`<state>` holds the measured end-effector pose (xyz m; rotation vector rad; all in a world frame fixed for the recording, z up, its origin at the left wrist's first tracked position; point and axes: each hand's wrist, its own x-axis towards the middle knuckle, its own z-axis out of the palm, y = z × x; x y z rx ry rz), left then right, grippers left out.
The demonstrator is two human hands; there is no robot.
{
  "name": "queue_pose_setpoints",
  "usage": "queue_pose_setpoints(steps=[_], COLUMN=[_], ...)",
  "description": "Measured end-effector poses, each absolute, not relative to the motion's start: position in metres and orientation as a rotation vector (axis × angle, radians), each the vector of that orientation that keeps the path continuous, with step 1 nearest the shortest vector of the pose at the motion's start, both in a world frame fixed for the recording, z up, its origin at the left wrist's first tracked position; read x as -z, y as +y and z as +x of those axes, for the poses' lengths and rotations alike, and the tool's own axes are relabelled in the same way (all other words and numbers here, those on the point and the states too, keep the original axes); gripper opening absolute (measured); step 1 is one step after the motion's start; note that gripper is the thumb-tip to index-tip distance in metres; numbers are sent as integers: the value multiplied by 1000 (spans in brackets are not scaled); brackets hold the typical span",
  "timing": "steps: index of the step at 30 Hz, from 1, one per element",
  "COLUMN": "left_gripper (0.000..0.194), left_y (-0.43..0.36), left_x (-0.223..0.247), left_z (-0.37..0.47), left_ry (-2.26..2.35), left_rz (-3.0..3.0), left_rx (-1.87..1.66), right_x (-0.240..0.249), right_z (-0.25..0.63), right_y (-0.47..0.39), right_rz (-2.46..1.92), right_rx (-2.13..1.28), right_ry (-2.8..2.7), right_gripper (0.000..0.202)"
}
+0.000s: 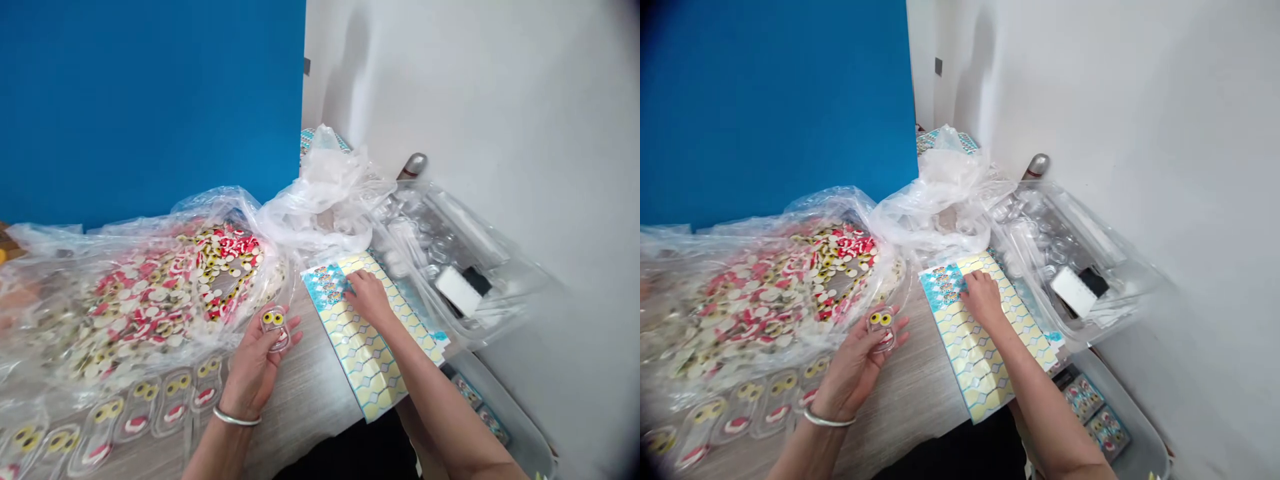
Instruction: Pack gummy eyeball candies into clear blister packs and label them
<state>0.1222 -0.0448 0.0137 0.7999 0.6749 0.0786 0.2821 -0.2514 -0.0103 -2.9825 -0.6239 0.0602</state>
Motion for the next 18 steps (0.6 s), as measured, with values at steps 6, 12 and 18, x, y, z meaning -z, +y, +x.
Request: queue_pose_setpoints(steps=[6, 12, 18], left_gripper=[34, 32, 39], left_y=[-56, -61, -62], left_x=[-11, -10, -8], left_z=[128, 130, 127], left_ry=[697, 708, 745], left_rz=[756, 730, 703], left_rx=[-71, -73, -45], right_x=[26, 30, 2], right_z=[286, 280, 330], right_y=[-258, -263, -229], right_rz=[-3015, -3011, -2693], right_rx=[10, 173, 215], right_ry=[-660, -584, -623], right_gripper=[19, 20, 24])
